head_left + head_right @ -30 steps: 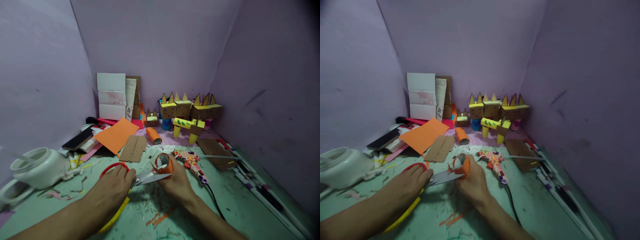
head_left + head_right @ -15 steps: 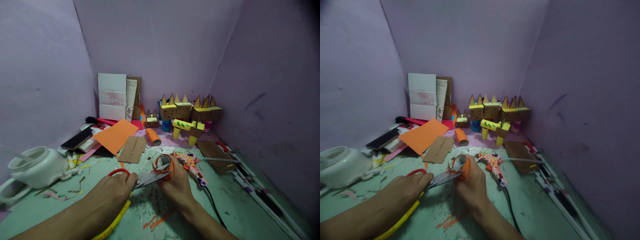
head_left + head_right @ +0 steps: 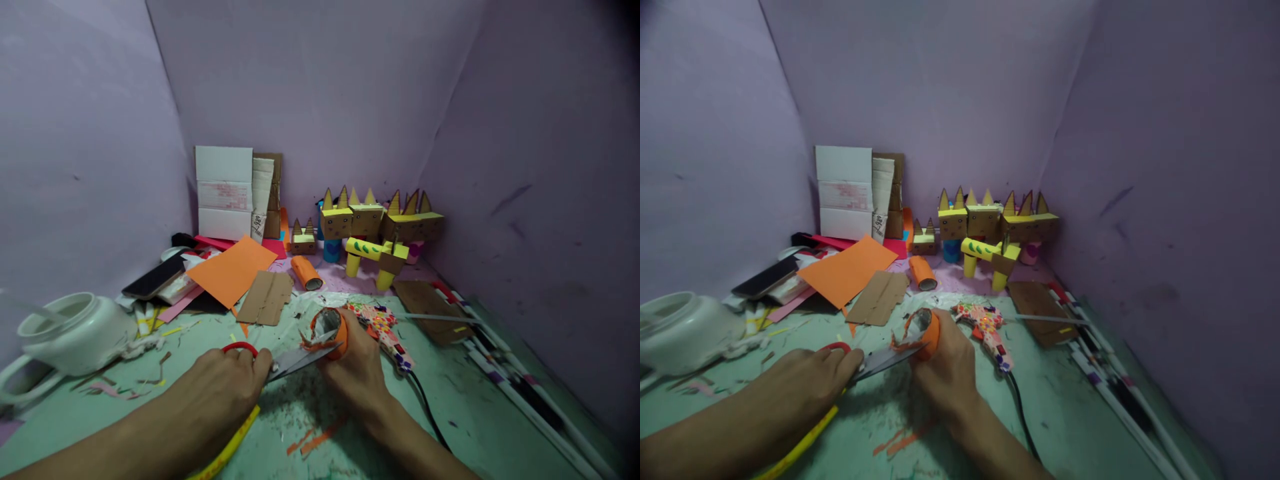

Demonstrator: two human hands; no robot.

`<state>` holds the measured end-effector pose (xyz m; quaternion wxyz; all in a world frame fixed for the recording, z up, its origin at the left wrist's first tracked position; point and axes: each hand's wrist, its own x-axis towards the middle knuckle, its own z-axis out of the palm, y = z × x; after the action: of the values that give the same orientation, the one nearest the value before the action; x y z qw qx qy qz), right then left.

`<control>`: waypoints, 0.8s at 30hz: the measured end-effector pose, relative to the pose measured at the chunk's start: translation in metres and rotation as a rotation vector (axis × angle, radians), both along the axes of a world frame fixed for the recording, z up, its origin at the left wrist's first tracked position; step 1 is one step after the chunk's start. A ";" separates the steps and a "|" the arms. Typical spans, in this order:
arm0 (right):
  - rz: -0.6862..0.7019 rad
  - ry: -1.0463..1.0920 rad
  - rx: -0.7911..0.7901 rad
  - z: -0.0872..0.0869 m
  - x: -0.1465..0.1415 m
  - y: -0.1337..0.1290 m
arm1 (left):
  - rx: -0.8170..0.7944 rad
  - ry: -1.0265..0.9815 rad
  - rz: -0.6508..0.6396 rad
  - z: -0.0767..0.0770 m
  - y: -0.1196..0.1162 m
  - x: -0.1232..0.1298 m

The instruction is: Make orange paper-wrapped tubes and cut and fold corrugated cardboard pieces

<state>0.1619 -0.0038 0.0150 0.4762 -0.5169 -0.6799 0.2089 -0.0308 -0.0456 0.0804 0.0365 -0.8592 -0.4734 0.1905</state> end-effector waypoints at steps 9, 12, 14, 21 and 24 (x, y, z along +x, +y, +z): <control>0.019 0.021 0.022 0.000 -0.001 -0.002 | -0.029 -0.104 0.034 -0.002 0.000 0.000; 0.004 -0.006 0.035 -0.002 -0.001 -0.001 | -0.037 -0.141 0.023 -0.007 -0.001 -0.002; -0.011 -0.026 0.046 -0.005 -0.001 -0.001 | -0.055 -0.155 0.020 -0.009 -0.002 -0.003; 0.036 -0.017 0.059 -0.001 0.002 -0.001 | -0.035 -0.192 0.007 -0.011 0.000 -0.013; 0.269 0.020 -0.092 0.014 0.011 0.003 | 0.098 -0.205 -0.111 -0.011 0.007 -0.030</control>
<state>0.1731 -0.0012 0.0292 0.4262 -0.4402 -0.7282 0.3070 -0.0606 -0.0382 0.0690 0.0405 -0.8963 -0.4351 0.0758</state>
